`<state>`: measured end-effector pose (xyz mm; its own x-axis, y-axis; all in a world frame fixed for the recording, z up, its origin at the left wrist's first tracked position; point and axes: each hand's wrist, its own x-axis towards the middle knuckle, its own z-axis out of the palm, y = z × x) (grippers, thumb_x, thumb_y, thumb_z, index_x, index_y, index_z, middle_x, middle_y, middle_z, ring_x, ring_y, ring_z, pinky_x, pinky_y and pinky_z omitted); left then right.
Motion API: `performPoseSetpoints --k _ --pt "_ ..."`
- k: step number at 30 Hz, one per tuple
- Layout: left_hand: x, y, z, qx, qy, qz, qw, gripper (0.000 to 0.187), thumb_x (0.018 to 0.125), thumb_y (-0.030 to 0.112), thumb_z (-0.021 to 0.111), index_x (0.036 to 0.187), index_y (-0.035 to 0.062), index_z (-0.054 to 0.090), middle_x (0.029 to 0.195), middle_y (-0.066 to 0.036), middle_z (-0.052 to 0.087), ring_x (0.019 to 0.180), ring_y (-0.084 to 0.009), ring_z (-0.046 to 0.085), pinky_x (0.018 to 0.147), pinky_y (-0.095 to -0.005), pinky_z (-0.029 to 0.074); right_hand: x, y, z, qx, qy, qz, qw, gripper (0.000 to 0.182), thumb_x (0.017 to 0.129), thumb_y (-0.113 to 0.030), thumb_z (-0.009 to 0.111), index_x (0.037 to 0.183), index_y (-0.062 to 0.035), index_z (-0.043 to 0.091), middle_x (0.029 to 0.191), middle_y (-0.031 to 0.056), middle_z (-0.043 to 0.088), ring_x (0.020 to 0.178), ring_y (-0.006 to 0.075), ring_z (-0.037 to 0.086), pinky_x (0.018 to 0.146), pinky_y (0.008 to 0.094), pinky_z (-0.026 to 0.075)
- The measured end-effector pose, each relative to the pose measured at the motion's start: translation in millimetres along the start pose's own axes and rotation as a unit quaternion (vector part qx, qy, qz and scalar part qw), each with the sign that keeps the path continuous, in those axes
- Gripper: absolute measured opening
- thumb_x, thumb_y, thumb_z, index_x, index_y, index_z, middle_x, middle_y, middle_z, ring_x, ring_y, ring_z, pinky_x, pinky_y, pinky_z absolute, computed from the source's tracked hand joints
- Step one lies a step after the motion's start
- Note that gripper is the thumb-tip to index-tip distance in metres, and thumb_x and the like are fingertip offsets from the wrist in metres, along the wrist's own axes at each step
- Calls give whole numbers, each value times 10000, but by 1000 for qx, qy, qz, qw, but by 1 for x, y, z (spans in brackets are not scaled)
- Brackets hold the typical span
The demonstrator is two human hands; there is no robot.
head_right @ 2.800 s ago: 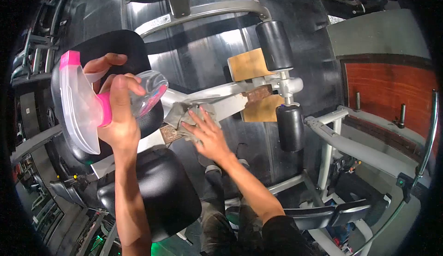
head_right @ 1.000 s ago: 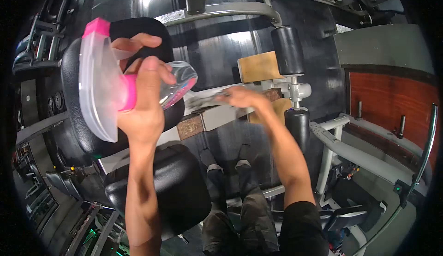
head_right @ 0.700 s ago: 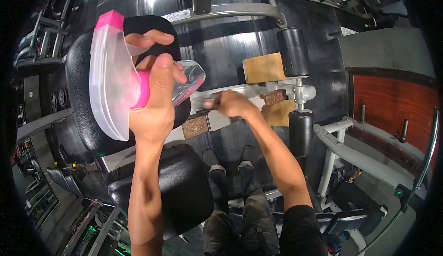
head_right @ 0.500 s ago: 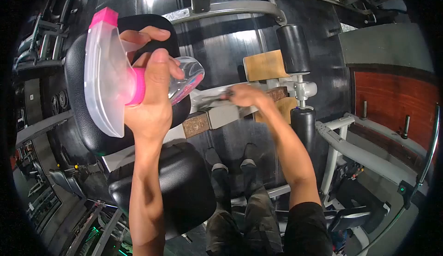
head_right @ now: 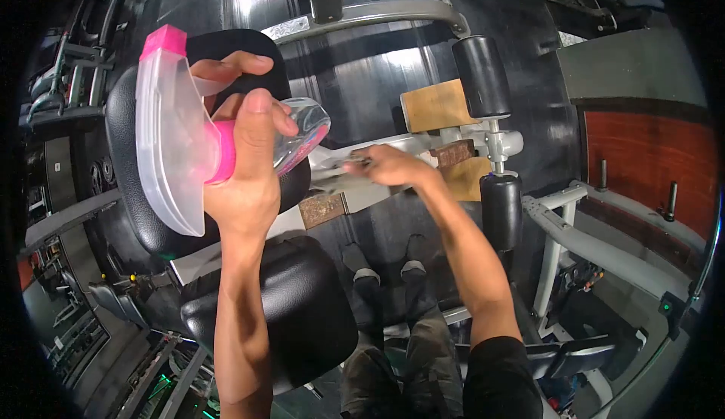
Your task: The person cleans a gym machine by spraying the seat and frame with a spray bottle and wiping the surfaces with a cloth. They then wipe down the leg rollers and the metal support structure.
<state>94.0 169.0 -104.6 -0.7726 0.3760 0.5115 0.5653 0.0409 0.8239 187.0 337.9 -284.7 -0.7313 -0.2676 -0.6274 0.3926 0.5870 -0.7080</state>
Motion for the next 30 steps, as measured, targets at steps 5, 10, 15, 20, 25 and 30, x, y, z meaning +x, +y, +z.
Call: performPoseSetpoints --k 5,10,15,20,25,30 --pt "0 1 1 -28 20 -32 999 332 953 19 612 1232 -55 449 1109 -239 582 626 -162 618 667 -341 567 19 96 -23 -120 19 96 988 429 928 -303 550 1272 -60 631 1212 228 663 1125 369 633 967 444 484" --pt "0 0 1 -47 18 -40 998 335 948 4 602 1237 -51 442 1117 -249 577 629 -170 623 686 -354 567 20 24 -15 -94 -9 135 986 437 906 -413 593 1172 -84 702 1135 209 696 1039 347 671 908 433 502" --pt "1 7 2 -99 20 -82 992 351 937 -4 594 1245 -48 431 1117 -250 571 633 -178 626 699 -365 568 7 -24 3 50 -3 10 999 477 933 -479 633 1296 -171 658 1114 186 711 982 270 655 873 400 506" --pt "-1 1 1 -66 16 -54 996 348 939 -4 604 1240 -46 432 1111 -250 576 647 -177 627 690 -351 569 20 59 -19 -73 -21 74 994 493 925 -468 561 1252 -118 676 1217 204 675 1144 358 633 975 444 491" --pt "-1 3 4 -17 9 -32 999 315 949 -4 610 1213 -45 444 1110 -226 588 652 -162 615 677 -318 562 36 96 -23 -163 -16 201 966 467 912 -359 526 1287 -102 631 1186 228 674 1125 383 633 942 446 491" --pt "2 0 -1 28 -12 35 999 300 944 3 624 1193 -45 463 1096 -218 599 642 -153 611 673 -310 557 24 10 -9 -82 -24 2 996 436 902 -411 578 1213 -130 697 1151 158 711 1035 345 669 919 424 498"
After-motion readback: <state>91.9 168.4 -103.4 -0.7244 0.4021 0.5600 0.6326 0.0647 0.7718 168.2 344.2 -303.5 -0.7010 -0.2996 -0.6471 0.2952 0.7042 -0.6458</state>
